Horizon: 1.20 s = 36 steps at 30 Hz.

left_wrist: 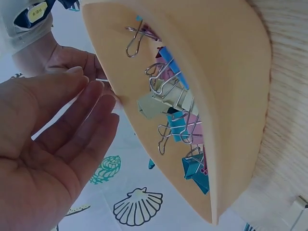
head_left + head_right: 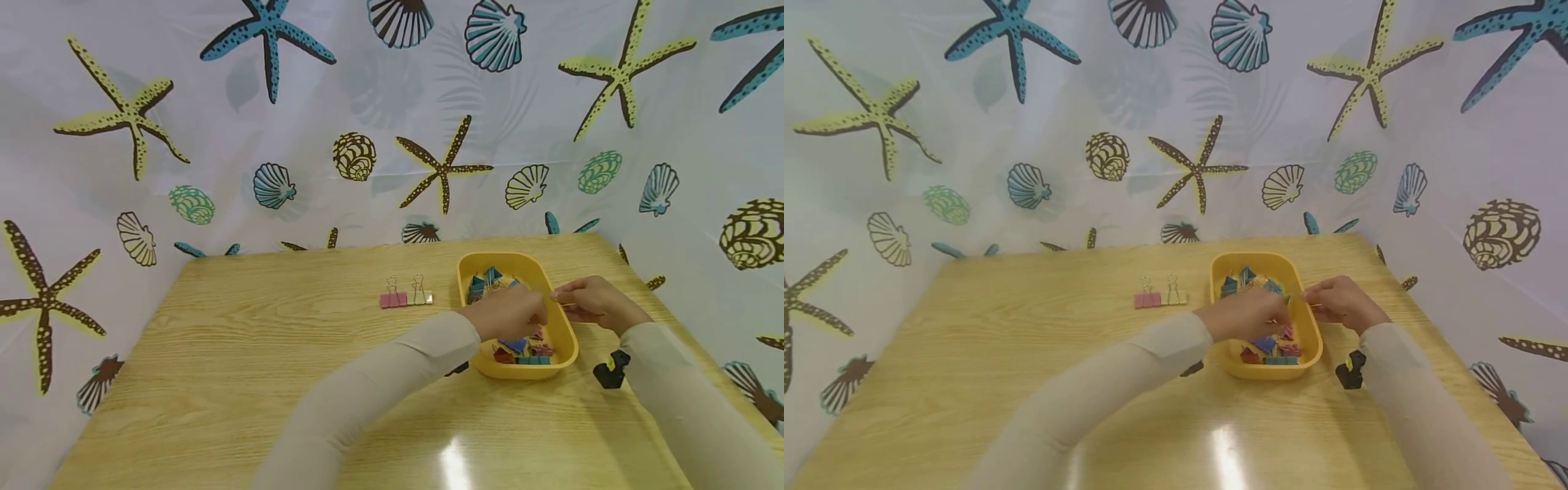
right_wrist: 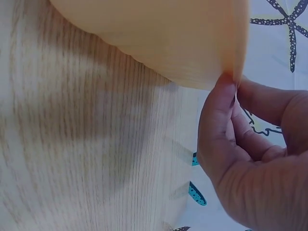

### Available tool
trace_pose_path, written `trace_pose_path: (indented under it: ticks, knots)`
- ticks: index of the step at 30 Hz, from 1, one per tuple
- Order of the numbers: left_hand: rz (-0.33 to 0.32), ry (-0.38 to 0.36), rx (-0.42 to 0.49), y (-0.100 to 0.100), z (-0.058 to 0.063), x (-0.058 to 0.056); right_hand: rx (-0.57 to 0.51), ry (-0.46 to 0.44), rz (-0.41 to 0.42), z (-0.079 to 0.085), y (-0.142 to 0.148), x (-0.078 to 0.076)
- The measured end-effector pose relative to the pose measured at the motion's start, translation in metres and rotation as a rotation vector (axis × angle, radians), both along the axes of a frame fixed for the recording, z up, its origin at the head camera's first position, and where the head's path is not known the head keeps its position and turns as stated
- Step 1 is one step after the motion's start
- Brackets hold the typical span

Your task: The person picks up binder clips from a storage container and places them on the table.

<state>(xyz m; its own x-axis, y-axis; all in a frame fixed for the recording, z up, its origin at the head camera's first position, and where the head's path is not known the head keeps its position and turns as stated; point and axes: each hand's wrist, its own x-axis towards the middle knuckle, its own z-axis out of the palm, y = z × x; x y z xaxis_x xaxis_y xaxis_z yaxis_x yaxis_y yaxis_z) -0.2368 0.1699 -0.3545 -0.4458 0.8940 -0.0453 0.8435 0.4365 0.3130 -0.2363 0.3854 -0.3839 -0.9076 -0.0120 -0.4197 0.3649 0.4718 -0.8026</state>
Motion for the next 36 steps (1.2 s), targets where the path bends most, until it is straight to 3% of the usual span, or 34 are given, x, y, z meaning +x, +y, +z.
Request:
trace_pose_path:
  ticks: [6,12,17,25,36]
  knots:
    - [0.053,-0.038,-0.023,0.010,0.002,-0.003,0.017,-0.001,0.004,0.001,0.000,0.001]
    - [0.124,-0.026,-0.141,0.024,-0.001,-0.001,0.006,-0.010,0.008,0.002,0.001,0.001]
    - [0.136,-0.011,-0.213,0.031,-0.004,0.000,-0.018,-0.007,0.000,0.000,0.002,-0.001]
    - [0.152,0.041,-0.215,0.033,-0.017,-0.002,-0.019,0.000,0.005,0.000,0.000,0.001]
    - [0.172,0.023,-0.197,0.032,-0.024,0.001,-0.014,-0.004,-0.005,0.000,0.000,-0.001]
